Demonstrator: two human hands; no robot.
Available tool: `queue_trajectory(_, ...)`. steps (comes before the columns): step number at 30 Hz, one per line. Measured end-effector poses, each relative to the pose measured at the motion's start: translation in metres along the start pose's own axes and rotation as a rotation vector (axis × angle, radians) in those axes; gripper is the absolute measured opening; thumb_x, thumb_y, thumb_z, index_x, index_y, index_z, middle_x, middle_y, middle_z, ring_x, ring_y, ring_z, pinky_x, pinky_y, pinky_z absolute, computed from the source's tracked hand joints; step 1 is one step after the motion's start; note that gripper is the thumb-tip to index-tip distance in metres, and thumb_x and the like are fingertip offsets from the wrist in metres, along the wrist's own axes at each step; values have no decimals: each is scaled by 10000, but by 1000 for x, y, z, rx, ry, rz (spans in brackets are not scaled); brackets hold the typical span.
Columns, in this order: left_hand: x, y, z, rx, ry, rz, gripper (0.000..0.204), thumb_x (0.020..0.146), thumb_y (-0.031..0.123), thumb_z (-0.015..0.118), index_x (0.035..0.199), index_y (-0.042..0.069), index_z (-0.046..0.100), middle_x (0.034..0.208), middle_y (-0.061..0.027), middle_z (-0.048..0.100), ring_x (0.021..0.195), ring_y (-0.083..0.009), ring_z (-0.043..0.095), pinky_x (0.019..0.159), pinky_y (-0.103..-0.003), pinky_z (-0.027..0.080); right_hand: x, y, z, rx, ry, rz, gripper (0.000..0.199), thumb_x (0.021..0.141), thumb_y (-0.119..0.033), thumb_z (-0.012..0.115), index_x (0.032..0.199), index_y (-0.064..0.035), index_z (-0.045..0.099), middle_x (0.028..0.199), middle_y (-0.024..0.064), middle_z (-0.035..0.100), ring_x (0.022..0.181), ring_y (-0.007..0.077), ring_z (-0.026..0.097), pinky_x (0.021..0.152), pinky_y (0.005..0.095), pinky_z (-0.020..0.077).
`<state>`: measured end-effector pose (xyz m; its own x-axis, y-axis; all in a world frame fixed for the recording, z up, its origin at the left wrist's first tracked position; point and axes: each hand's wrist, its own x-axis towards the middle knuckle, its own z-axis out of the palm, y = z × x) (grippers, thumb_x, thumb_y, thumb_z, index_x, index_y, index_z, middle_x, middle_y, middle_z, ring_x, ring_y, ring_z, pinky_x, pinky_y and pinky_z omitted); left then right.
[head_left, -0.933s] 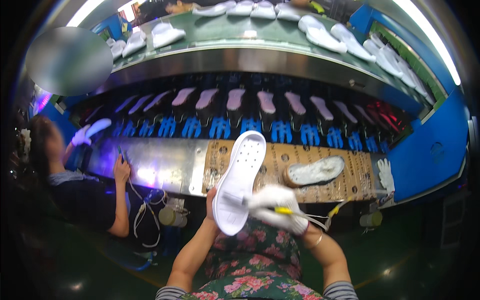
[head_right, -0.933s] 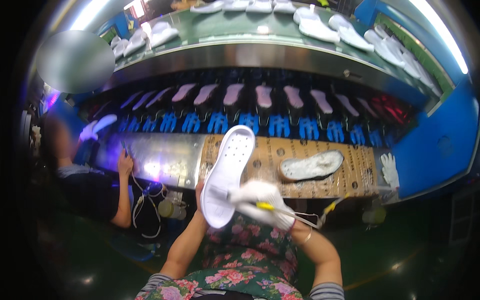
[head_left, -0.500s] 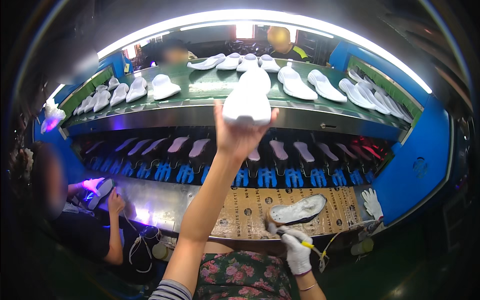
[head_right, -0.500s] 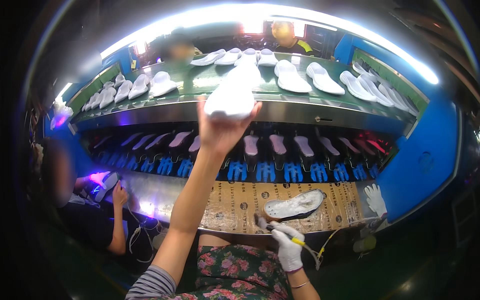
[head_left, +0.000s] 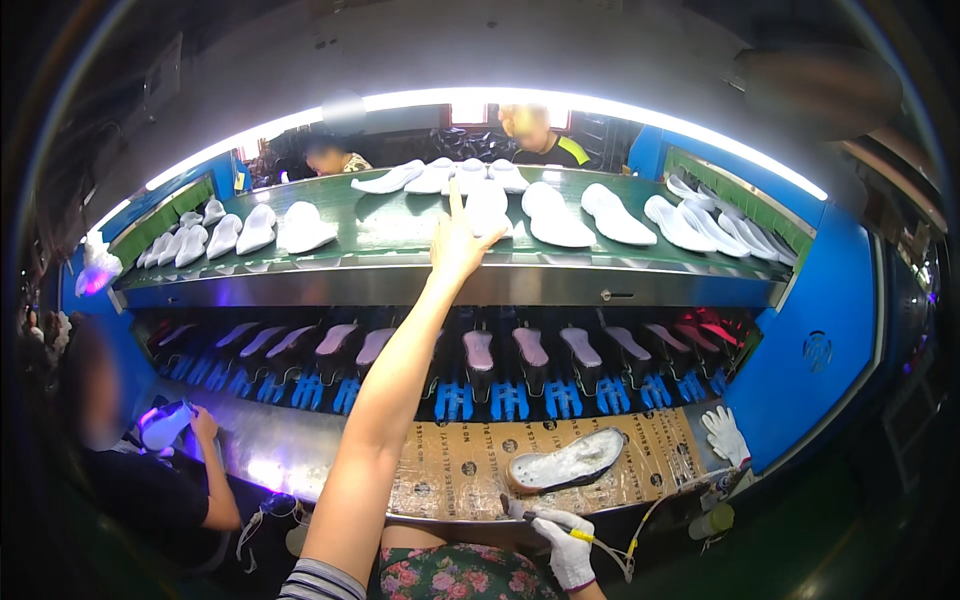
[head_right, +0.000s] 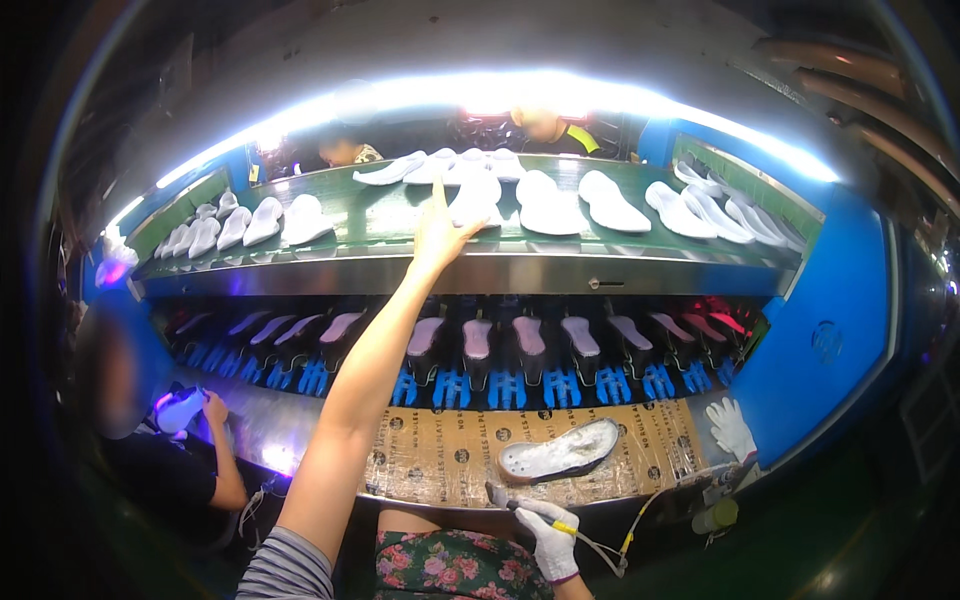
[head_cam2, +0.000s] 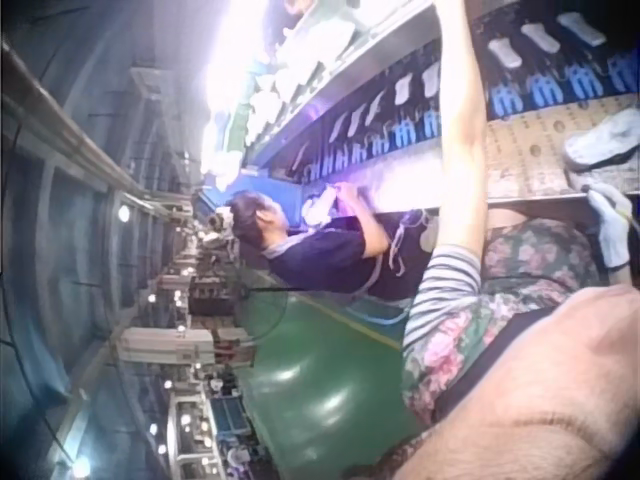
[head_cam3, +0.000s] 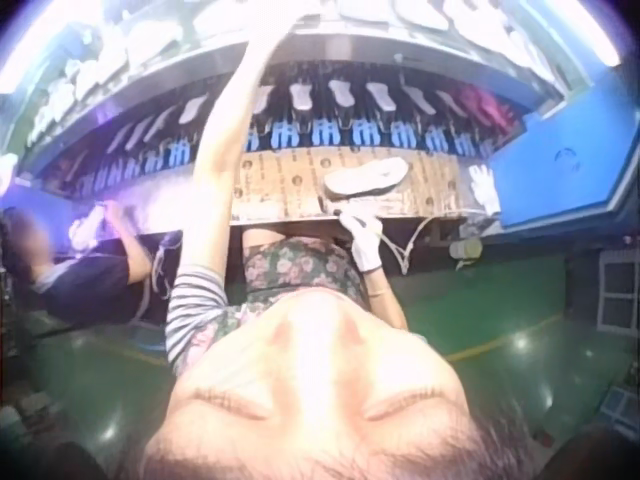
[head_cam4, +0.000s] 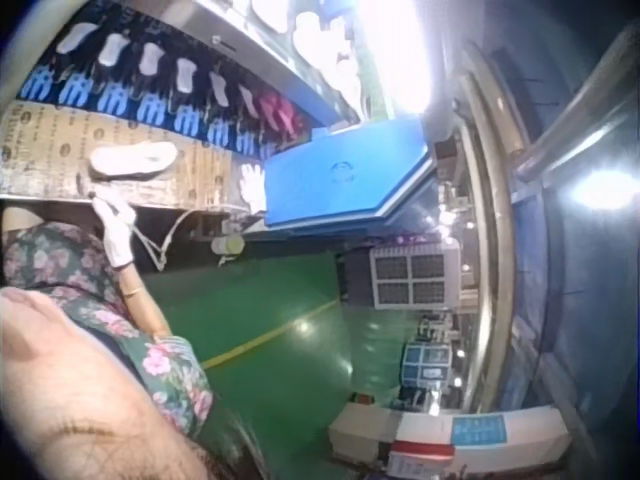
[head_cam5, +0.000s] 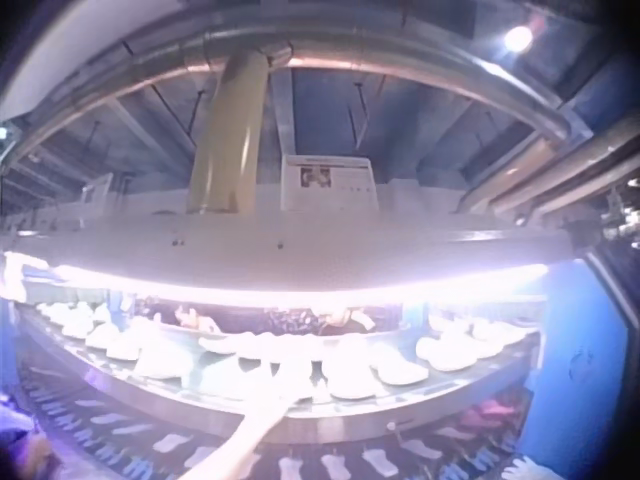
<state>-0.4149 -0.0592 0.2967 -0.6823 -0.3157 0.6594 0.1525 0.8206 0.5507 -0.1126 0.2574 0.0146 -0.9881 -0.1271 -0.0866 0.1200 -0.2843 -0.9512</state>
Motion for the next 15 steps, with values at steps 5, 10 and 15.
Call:
queue_trajectory(5,15,-20,5,49,-93,18,1312,802,583,860,1703,52,69,1424,-388,549,1292,-521,569,1126,-582,430,6,12,3,43,45,30,188,878,31,800,1066,45,802,1030,114,798,935,170,745,870,291,598)
queue_trajectory(10,31,-110,-65,654,444,31,1172,774,640,817,1680,127,279,1510,-328,465,1402,-534,407,1180,-637,294,15,16,2,117,130,57,220,853,67,783,1073,59,782,984,126,790,828,168,736,750,278,588)
queue_trajectory(15,-10,-203,-189,908,317,-43,366,826,309,811,1101,72,767,1116,-157,745,1143,-386,644,1026,-562,452,22,45,11,141,87,79,253,858,68,775,1111,66,773,1041,156,791,843,186,741,724,279,587)
